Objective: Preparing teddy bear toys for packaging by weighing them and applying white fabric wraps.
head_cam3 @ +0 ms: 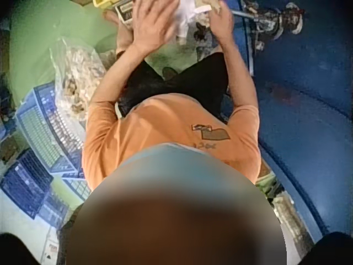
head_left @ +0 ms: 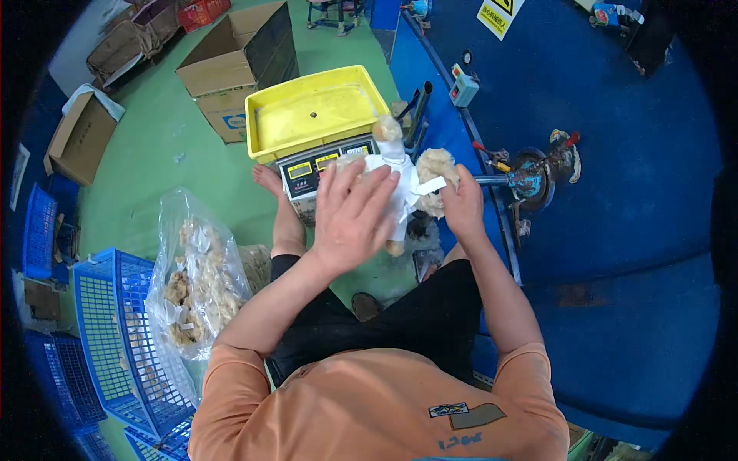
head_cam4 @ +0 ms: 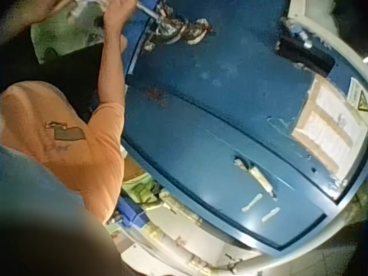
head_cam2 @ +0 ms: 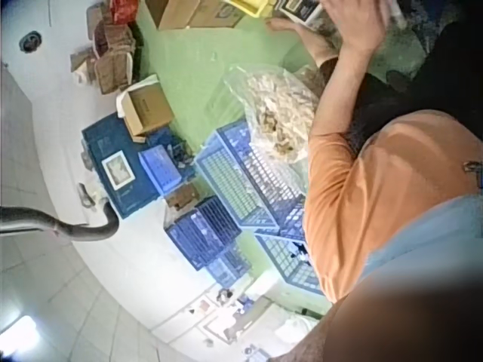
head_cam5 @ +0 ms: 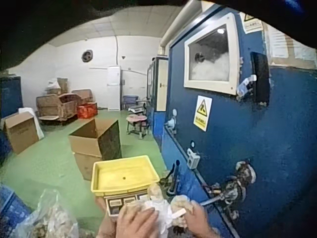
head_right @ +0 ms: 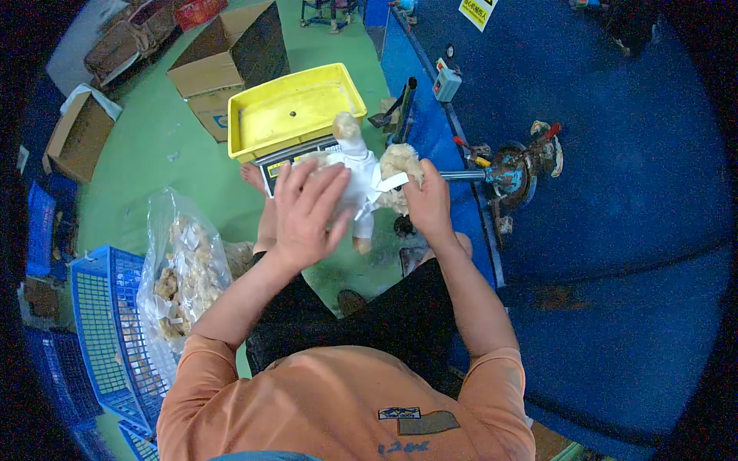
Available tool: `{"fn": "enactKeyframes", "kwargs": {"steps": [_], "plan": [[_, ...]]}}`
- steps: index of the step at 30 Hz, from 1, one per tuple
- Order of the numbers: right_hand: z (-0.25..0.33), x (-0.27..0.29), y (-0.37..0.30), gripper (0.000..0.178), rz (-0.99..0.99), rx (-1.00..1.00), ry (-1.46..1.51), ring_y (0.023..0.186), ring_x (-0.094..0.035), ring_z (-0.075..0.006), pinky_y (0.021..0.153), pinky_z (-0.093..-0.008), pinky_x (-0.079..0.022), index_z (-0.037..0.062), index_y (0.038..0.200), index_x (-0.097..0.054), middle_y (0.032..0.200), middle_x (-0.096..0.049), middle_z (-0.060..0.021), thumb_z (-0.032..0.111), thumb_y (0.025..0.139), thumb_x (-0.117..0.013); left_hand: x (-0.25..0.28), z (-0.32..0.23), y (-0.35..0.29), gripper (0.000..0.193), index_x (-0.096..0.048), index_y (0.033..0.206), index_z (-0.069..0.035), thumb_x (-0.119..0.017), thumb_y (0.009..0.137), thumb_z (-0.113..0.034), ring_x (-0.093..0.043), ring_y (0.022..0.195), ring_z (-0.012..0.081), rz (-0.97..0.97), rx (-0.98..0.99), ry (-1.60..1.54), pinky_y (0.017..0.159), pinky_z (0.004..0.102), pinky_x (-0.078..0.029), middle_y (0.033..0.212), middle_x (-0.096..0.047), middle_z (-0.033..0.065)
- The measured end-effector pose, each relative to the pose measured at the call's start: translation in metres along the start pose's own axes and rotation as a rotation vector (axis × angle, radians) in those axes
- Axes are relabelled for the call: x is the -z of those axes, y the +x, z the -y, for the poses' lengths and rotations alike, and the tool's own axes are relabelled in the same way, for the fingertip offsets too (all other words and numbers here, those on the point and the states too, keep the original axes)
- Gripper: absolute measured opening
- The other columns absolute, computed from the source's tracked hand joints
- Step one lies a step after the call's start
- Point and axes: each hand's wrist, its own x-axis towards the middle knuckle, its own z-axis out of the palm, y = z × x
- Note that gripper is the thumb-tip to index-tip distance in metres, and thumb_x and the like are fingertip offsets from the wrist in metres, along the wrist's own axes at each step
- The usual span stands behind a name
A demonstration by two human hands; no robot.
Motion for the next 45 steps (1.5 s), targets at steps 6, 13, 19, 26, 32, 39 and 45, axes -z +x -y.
{"fn": "enactKeyframes", "kwargs": {"steps": [6, 13, 19, 26, 32, 39, 45], "plan": [[0.008, -0.006, 0.004, 0.015, 0.016, 0.019, -0.071, 0.057, -0.045, -0.0202, 0.055, -0.0408, -0.040, 0.0019, 0.085, -0.050, 0.067, -0.054, -0.0104, 0.012, 0.087, -0.061, -0.027, 0.010, 0.000, 0.058, -0.049, 0.136, -0.005, -0.065, 0.082, -0.017, -0.054, 0.118, 0.0339, 0.351, 0.159, 0.161, 0.106, 0.0502, -0.038, 0.125, -0.059, 0.0180], [0.016, -0.015, 0.003, 0.019, 0.127, 0.083, -0.176, 0.056, -0.047, -0.0285, 0.055, -0.0434, -0.040, 0.0010, 0.084, -0.051, 0.067, -0.054, -0.0139, 0.014, 0.086, -0.064, -0.049, 0.024, -0.018, 0.055, -0.047, 0.136, 0.000, -0.063, 0.087, -0.020, -0.059, 0.098, 0.0328, 0.358, 0.474, -0.438, 0.094, 0.0401, -0.047, 0.115, -0.062, 0.0208], [0.020, -0.037, 0.002, 0.022, 0.160, 0.246, -0.271, 0.062, -0.052, -0.0319, 0.059, -0.0448, -0.042, 0.0015, 0.086, -0.052, 0.076, -0.058, -0.0142, 0.018, 0.085, -0.068, -0.044, 0.016, -0.001, 0.048, -0.046, 0.135, 0.003, -0.054, 0.096, -0.024, -0.061, 0.099, 0.0304, 0.376, 0.795, -0.877, 0.090, 0.0391, -0.049, 0.117, -0.059, 0.0230], [0.026, -0.040, -0.005, 0.027, 0.086, 0.223, -0.353, 0.082, -0.060, -0.0333, 0.073, -0.0439, -0.048, 0.0034, 0.104, -0.058, 0.100, -0.064, -0.0146, 0.021, 0.085, -0.068, -0.072, 0.024, -0.007, 0.041, -0.048, 0.133, 0.003, -0.041, 0.104, -0.025, -0.059, 0.103, 0.0236, 0.297, 1.102, -0.954, 0.089, 0.0336, -0.048, 0.122, -0.058, 0.0197], [0.015, -0.049, -0.003, 0.044, 0.023, 0.571, -0.276, 0.104, -0.059, -0.0345, 0.089, -0.0427, -0.047, 0.0024, 0.126, -0.054, 0.121, -0.062, -0.0159, 0.024, 0.089, -0.064, -0.092, -0.006, -0.017, 0.036, -0.053, 0.124, 0.001, -0.037, 0.106, -0.025, -0.055, 0.097, 0.0192, -0.243, 0.845, -1.030, 0.087, 0.0300, -0.044, 0.113, -0.060, 0.0141], [0.015, -0.062, -0.002, 0.050, 0.070, 0.497, -0.329, 0.111, -0.058, -0.0359, 0.093, -0.0431, -0.046, 0.0000, 0.131, -0.052, 0.127, -0.060, -0.0176, 0.029, 0.091, -0.060, -0.089, -0.002, -0.014, 0.042, -0.058, 0.116, 0.002, -0.034, 0.108, -0.032, -0.055, 0.094, 0.0179, -0.278, 1.017, -1.142, 0.087, 0.0308, -0.045, 0.109, -0.061, 0.0120], [0.028, -0.079, 0.008, 0.049, 0.073, 0.337, -0.416, 0.111, -0.058, -0.0375, 0.092, -0.0443, -0.047, 0.0003, 0.129, -0.054, 0.129, -0.060, -0.0184, 0.029, 0.090, -0.061, -0.100, 0.026, -0.009, 0.048, -0.059, 0.116, 0.002, -0.031, 0.108, -0.037, -0.057, 0.095, 0.0189, -0.242, 1.301, -1.487, 0.087, 0.0324, -0.047, 0.106, -0.062, 0.0118]]}}
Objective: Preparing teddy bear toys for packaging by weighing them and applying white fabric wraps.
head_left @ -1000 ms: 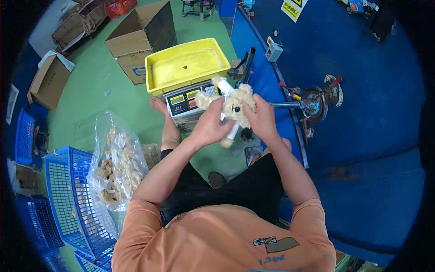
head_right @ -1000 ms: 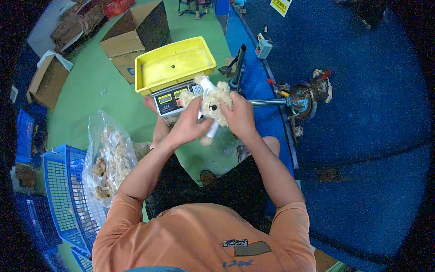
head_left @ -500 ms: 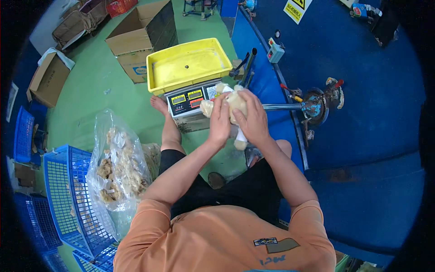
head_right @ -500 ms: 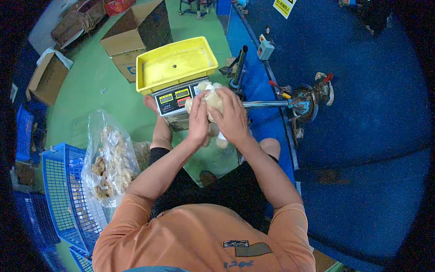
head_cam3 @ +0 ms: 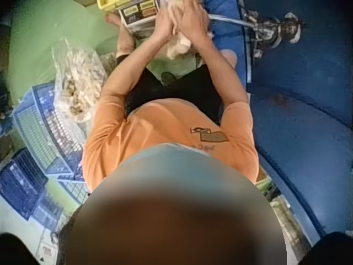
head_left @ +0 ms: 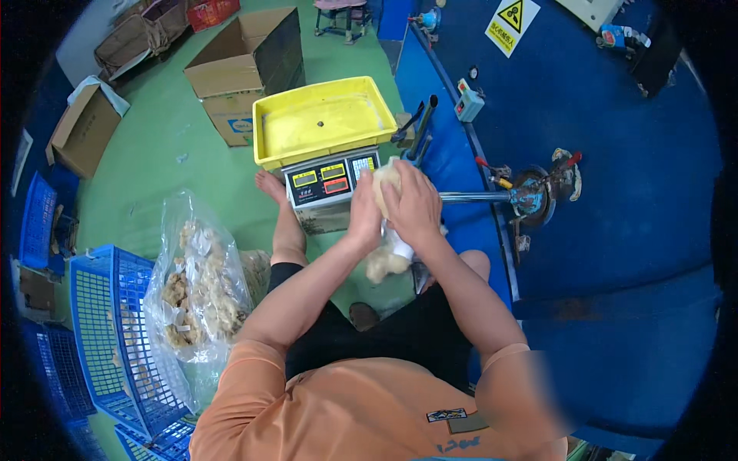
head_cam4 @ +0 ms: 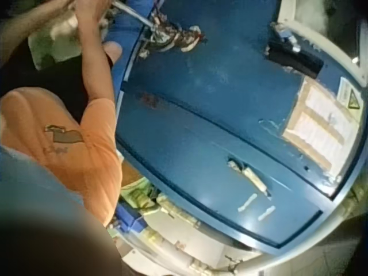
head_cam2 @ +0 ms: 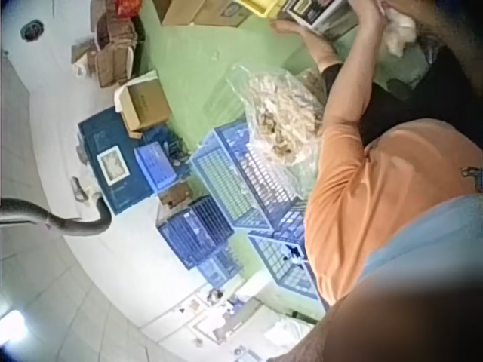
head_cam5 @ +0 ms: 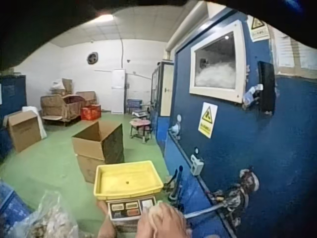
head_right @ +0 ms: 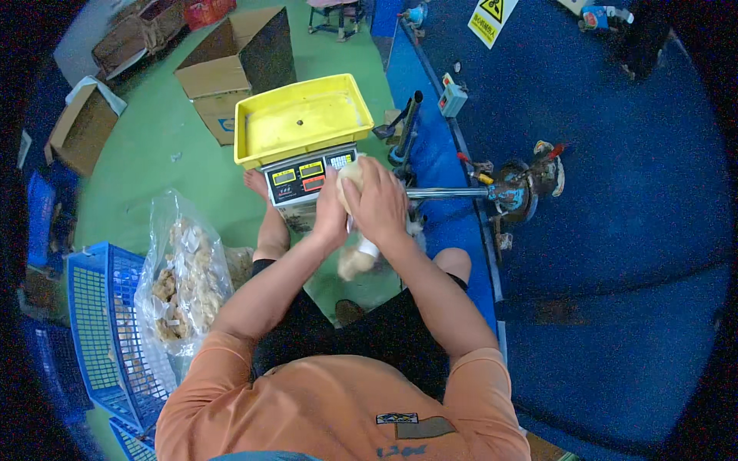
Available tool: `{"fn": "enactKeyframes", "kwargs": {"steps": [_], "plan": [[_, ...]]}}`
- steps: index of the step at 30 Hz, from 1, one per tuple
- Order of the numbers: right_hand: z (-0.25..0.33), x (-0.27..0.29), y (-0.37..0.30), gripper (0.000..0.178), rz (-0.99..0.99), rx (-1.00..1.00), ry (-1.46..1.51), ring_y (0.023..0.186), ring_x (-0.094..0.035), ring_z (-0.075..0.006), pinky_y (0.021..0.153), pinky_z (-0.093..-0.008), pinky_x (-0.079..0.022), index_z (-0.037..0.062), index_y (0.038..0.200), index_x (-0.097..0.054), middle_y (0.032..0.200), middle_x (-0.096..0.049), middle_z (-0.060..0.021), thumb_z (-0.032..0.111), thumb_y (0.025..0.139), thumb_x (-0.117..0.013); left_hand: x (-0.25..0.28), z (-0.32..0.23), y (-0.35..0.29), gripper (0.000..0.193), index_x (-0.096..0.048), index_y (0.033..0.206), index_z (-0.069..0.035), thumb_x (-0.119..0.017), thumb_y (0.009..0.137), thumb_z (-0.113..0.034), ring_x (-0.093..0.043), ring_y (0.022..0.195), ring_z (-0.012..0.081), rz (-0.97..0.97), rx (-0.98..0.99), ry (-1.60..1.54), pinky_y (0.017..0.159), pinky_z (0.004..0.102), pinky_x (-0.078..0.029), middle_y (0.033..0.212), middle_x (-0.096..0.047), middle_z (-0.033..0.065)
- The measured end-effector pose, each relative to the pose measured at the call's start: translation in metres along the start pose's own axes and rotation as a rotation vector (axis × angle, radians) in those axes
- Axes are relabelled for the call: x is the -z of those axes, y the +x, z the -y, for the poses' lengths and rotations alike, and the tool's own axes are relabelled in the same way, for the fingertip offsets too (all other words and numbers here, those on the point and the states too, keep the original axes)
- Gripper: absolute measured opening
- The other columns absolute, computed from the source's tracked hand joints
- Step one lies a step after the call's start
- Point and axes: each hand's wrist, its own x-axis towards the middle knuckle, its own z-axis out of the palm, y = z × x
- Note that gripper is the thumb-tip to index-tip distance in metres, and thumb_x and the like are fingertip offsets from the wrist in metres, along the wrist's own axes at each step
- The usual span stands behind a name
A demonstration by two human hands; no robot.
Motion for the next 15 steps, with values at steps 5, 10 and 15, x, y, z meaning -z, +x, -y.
{"fn": "enactKeyframes", "kwargs": {"steps": [5, 10, 15], "plan": [[-0.016, 0.005, -0.008, 0.050, -0.012, 0.120, 0.272, 0.113, -0.058, -0.0354, 0.093, -0.0439, -0.049, 0.0002, 0.130, -0.055, 0.126, -0.061, -0.0174, 0.024, 0.087, -0.063, 0.002, -0.001, -0.043, 0.044, -0.050, 0.129, 0.002, -0.031, 0.109, -0.031, -0.053, 0.112, 0.0251, 0.134, -0.112, 0.280, 0.100, 0.0331, -0.041, 0.126, -0.053, 0.0167], [-0.004, 0.005, -0.019, 0.043, -0.070, 0.339, 0.102, 0.114, -0.058, -0.0338, 0.099, -0.0405, -0.046, 0.0018, 0.124, -0.060, 0.127, -0.060, -0.0153, 0.017, 0.085, -0.064, 0.011, 0.051, -0.036, 0.042, -0.048, 0.136, 0.003, -0.031, 0.108, -0.024, -0.053, 0.118, 0.0268, 0.036, -0.348, 0.240, 0.103, 0.0353, -0.040, 0.135, -0.051, 0.0185], [0.014, 0.003, -0.010, 0.037, -0.063, 0.162, 0.164, 0.112, -0.058, -0.0318, 0.099, -0.0412, -0.046, 0.0038, 0.116, -0.064, 0.126, -0.061, -0.0137, 0.014, 0.081, -0.067, 0.032, 0.049, -0.004, 0.039, -0.052, 0.131, 0.001, -0.033, 0.108, -0.023, -0.056, 0.111, 0.0248, 0.074, -0.181, -0.004, 0.099, 0.0358, -0.043, 0.128, -0.056, 0.0175]]}}
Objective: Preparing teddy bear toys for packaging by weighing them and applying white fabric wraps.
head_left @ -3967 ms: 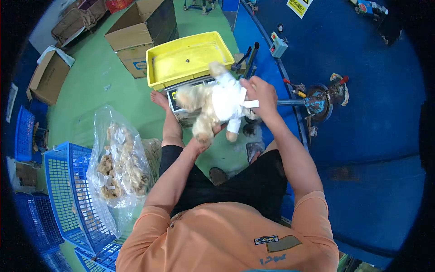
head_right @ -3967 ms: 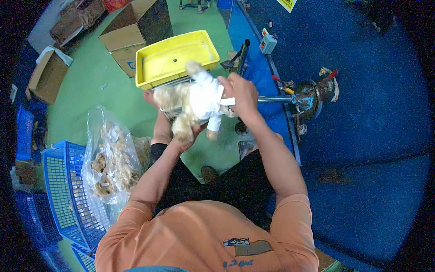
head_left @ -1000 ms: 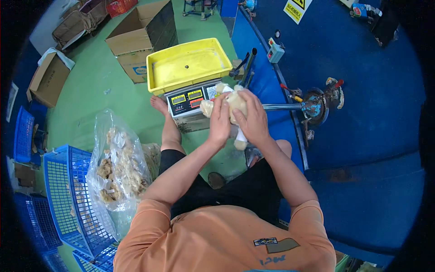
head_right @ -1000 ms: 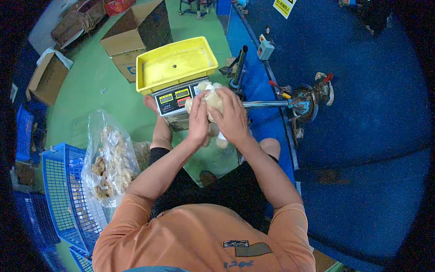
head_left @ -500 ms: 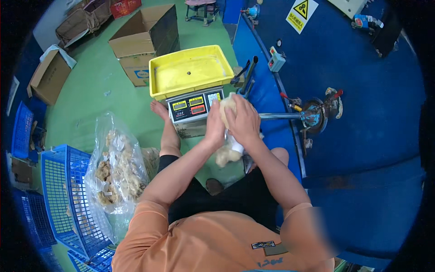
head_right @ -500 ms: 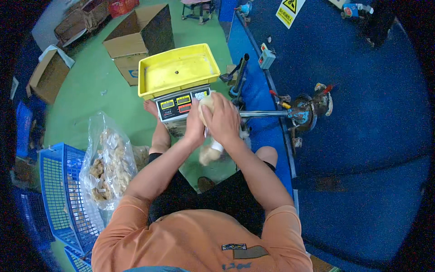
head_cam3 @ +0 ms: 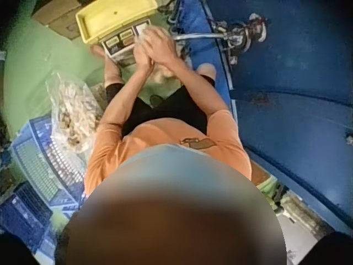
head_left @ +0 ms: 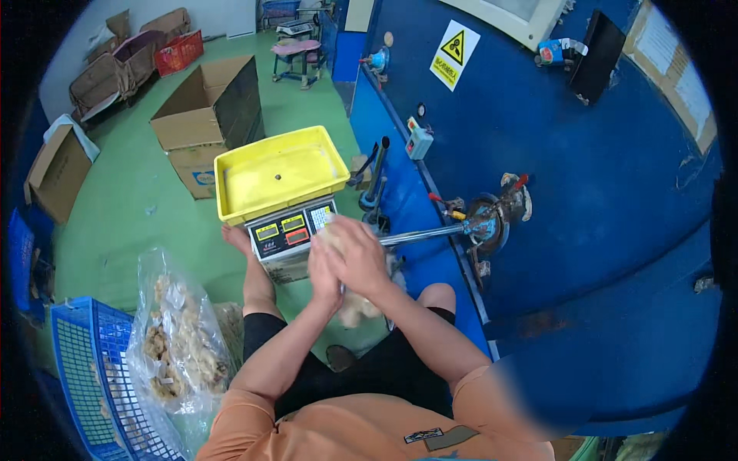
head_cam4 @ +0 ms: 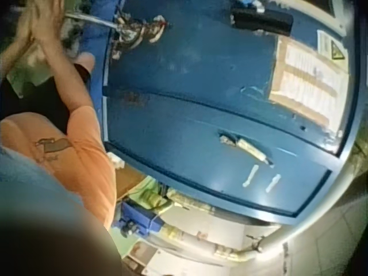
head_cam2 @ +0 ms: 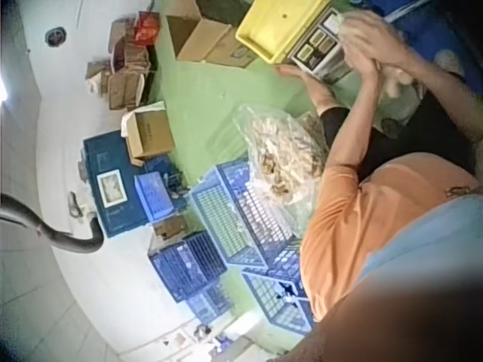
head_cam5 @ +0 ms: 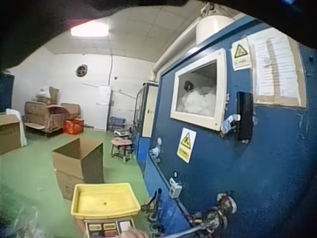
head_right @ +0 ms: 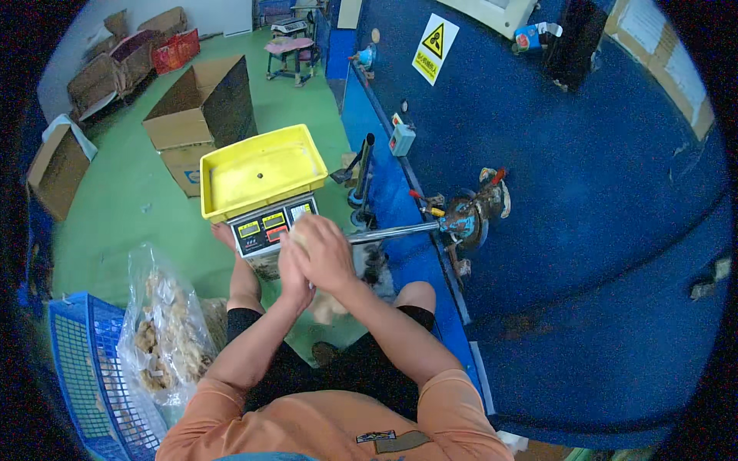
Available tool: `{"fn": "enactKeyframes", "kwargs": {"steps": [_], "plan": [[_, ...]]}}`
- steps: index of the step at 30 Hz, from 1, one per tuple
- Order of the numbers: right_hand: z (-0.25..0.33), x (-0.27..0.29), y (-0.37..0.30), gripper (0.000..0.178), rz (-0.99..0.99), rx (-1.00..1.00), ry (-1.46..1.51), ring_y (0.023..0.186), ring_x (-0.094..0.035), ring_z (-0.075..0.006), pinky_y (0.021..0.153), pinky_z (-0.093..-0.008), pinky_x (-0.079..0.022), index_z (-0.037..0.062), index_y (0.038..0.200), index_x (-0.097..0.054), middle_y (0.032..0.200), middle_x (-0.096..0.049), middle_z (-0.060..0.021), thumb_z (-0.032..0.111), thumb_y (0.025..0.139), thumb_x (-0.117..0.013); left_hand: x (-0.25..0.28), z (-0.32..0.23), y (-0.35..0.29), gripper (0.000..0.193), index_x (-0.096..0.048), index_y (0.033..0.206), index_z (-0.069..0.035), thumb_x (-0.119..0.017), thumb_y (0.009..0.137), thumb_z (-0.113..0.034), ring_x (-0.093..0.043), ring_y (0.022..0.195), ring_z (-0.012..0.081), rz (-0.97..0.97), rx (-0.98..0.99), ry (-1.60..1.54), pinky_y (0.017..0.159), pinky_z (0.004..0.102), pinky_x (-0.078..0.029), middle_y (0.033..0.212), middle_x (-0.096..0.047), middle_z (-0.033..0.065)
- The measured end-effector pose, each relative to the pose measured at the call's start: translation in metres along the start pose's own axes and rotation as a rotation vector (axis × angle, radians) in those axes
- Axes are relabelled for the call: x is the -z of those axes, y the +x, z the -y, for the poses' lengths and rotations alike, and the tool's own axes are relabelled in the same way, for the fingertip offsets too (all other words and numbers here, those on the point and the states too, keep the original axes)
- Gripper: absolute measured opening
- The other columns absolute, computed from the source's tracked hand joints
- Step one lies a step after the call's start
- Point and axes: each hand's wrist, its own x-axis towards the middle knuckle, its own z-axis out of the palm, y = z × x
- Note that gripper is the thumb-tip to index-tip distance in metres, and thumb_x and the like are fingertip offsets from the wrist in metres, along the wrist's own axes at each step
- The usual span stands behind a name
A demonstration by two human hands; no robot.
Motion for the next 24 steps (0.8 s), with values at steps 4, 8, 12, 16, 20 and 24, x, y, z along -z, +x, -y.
{"fn": "enactKeyframes", "kwargs": {"steps": [4, 8, 12, 16, 20, 24], "plan": [[-0.029, 0.011, -0.005, 0.027, -0.070, 0.019, -0.124, 0.112, -0.058, -0.0316, 0.097, -0.0403, -0.047, 0.0049, 0.111, -0.065, 0.125, -0.062, -0.0125, 0.010, 0.084, -0.064, -0.042, -0.022, 0.022, 0.037, -0.054, 0.127, 0.000, -0.034, 0.107, -0.025, -0.057, 0.104, 0.0229, 0.023, -0.011, 0.798, 0.095, 0.0344, -0.045, 0.122, -0.059, 0.0167], [-0.027, 0.015, -0.003, 0.026, -0.094, -0.153, -0.079, 0.109, -0.060, -0.0311, 0.093, -0.0403, -0.049, 0.0055, 0.110, -0.066, 0.125, -0.062, -0.0123, 0.007, 0.084, -0.064, -0.038, -0.036, -0.013, 0.037, -0.049, 0.132, -0.001, -0.035, 0.106, -0.024, -0.056, 0.104, 0.0225, 0.035, 0.025, 0.379, 0.093, 0.0335, -0.045, 0.123, -0.058, 0.0159], [-0.038, 0.008, -0.003, 0.023, -0.158, 0.104, -0.035, 0.106, -0.062, -0.0320, 0.092, -0.0387, -0.050, 0.0048, 0.104, -0.066, 0.122, -0.064, -0.0130, 0.004, 0.082, -0.060, -0.052, -0.036, -0.032, 0.037, -0.047, 0.134, -0.002, -0.035, 0.106, -0.024, -0.056, 0.103, 0.0212, -0.004, -0.088, 0.307, 0.092, 0.0326, -0.045, 0.122, -0.057, 0.0148], [-0.046, 0.025, -0.007, 0.026, -0.104, -0.156, 0.189, 0.112, -0.060, -0.0324, 0.097, -0.0401, -0.048, 0.0048, 0.105, -0.066, 0.124, -0.063, -0.0131, 0.002, 0.080, -0.057, -0.064, -0.035, -0.020, 0.036, -0.049, 0.129, -0.002, -0.031, 0.107, -0.026, -0.055, 0.098, 0.0178, 0.017, -0.033, 0.340, 0.089, 0.0305, -0.047, 0.117, -0.057, 0.0125], [-0.024, 0.003, 0.001, 0.030, -0.169, 0.108, -0.154, 0.115, -0.058, -0.0332, 0.099, -0.0414, -0.046, 0.0041, 0.108, -0.064, 0.125, -0.062, -0.0138, 0.000, 0.079, -0.055, -0.041, -0.007, 0.000, 0.035, -0.049, 0.129, -0.003, -0.032, 0.107, -0.026, -0.055, 0.101, 0.0171, -0.007, 0.007, 0.178, 0.091, 0.0311, -0.045, 0.118, -0.057, 0.0123], [-0.030, 0.013, 0.001, 0.030, -0.126, 0.024, -0.022, 0.114, -0.058, -0.0336, 0.100, -0.0416, -0.045, 0.0033, 0.107, -0.064, 0.125, -0.062, -0.0146, 0.000, 0.079, -0.053, -0.046, -0.023, -0.005, 0.036, -0.049, 0.128, -0.004, -0.033, 0.108, -0.030, -0.055, 0.100, 0.0160, 0.085, 0.066, -0.064, 0.090, 0.0298, -0.045, 0.117, -0.057, 0.0112]]}}
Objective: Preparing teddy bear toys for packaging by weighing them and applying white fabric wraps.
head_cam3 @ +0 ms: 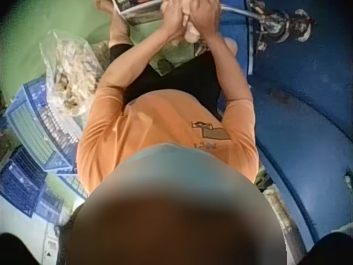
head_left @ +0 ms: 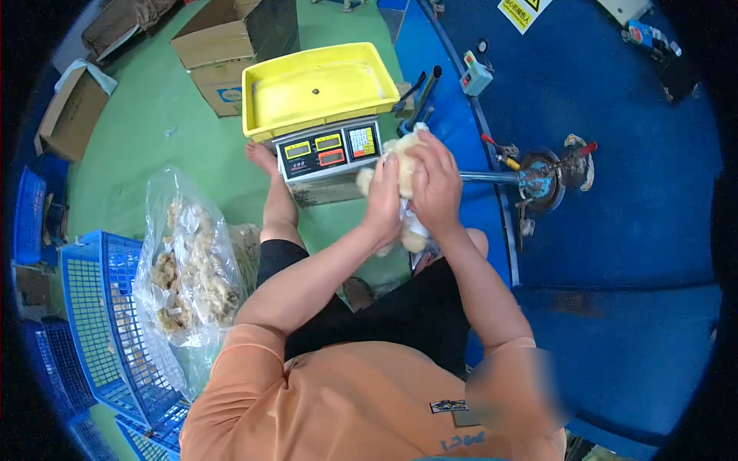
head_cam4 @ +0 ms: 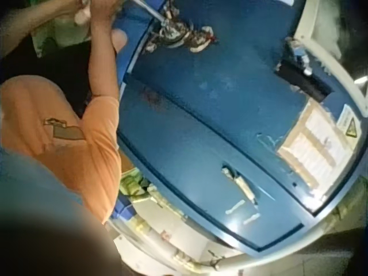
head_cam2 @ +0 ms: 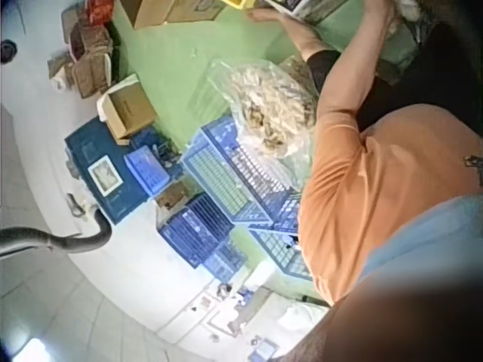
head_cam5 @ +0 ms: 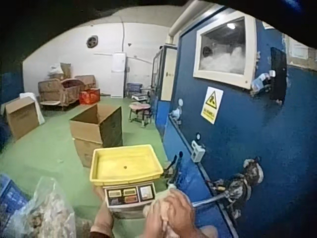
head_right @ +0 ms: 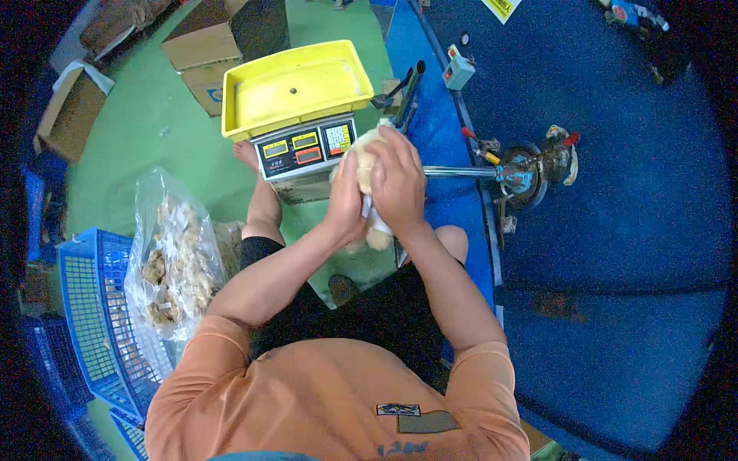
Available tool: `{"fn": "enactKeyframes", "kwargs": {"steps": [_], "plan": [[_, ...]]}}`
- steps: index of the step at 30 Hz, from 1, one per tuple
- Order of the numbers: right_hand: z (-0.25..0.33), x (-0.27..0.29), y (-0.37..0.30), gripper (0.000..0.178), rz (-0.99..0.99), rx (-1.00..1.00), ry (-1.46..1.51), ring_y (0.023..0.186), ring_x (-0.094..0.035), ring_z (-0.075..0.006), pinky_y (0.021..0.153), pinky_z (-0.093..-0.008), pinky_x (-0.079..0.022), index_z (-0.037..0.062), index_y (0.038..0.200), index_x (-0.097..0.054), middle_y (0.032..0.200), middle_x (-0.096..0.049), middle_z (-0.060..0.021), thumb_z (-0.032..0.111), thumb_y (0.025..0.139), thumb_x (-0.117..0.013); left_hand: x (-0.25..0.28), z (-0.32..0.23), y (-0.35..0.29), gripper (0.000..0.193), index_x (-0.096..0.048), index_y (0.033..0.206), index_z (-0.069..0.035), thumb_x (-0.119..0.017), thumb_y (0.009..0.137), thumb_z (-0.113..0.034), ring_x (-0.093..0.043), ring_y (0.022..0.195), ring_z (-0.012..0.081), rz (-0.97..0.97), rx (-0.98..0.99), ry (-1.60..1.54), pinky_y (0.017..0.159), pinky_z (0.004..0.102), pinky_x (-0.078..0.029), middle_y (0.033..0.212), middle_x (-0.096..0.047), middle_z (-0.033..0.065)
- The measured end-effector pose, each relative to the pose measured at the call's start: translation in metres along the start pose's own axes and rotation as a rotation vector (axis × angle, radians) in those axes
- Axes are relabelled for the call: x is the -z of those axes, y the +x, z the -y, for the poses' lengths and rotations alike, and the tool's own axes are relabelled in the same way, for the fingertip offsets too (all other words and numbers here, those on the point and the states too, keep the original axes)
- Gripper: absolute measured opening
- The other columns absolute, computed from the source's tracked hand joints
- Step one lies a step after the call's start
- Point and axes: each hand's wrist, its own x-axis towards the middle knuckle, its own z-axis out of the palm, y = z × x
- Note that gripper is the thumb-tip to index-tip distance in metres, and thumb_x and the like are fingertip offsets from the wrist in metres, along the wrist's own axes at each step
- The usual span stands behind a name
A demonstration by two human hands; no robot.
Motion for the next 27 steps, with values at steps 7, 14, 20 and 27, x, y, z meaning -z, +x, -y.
{"fn": "enactKeyframes", "kwargs": {"steps": [7, 14, 20, 27], "plan": [[-0.008, 0.002, -0.005, 0.030, 0.087, -0.027, 0.064, 0.113, -0.058, -0.0342, 0.100, -0.0411, -0.045, 0.0027, 0.107, -0.063, 0.125, -0.062, -0.0161, 0.000, 0.079, -0.052, -0.018, 0.005, -0.014, 0.041, -0.051, 0.126, -0.006, -0.034, 0.108, -0.038, -0.057, 0.096, 0.0151, -0.203, -0.034, -0.022, 0.084, 0.0275, -0.047, 0.114, -0.059, 0.0095], [0.003, 0.002, -0.004, 0.029, 0.039, -0.093, 0.139, 0.114, -0.058, -0.0346, 0.100, -0.0414, -0.045, 0.0014, 0.112, -0.060, 0.127, -0.061, -0.0169, 0.001, 0.085, -0.050, -0.008, -0.007, -0.018, 0.044, -0.052, 0.128, -0.003, -0.036, 0.107, -0.039, -0.057, 0.099, 0.0148, -0.054, 0.134, -0.069, 0.085, 0.0275, -0.047, 0.117, -0.060, 0.0098], [0.020, -0.004, 0.003, 0.029, -0.004, -0.158, 0.251, 0.117, -0.058, -0.0343, 0.102, -0.0411, -0.044, 0.0003, 0.117, -0.057, 0.131, -0.059, -0.0175, 0.003, 0.089, -0.049, -0.004, -0.038, -0.019, 0.040, -0.048, 0.131, -0.001, -0.041, 0.106, -0.032, -0.058, 0.090, 0.0121, -0.052, 0.049, 0.254, 0.069, 0.0234, -0.048, 0.108, -0.062, 0.0103], [0.015, 0.007, -0.018, 0.031, -0.074, -0.234, 0.499, 0.120, -0.056, -0.0338, 0.103, -0.0410, -0.043, -0.0004, 0.120, -0.055, 0.136, -0.056, -0.0189, 0.005, 0.090, -0.049, 0.001, -0.007, -0.030, 0.039, -0.046, 0.132, -0.002, -0.048, 0.102, -0.026, -0.061, 0.086, 0.0144, -0.028, -0.683, 0.815, 0.060, 0.0232, -0.051, 0.108, -0.062, 0.0133]]}}
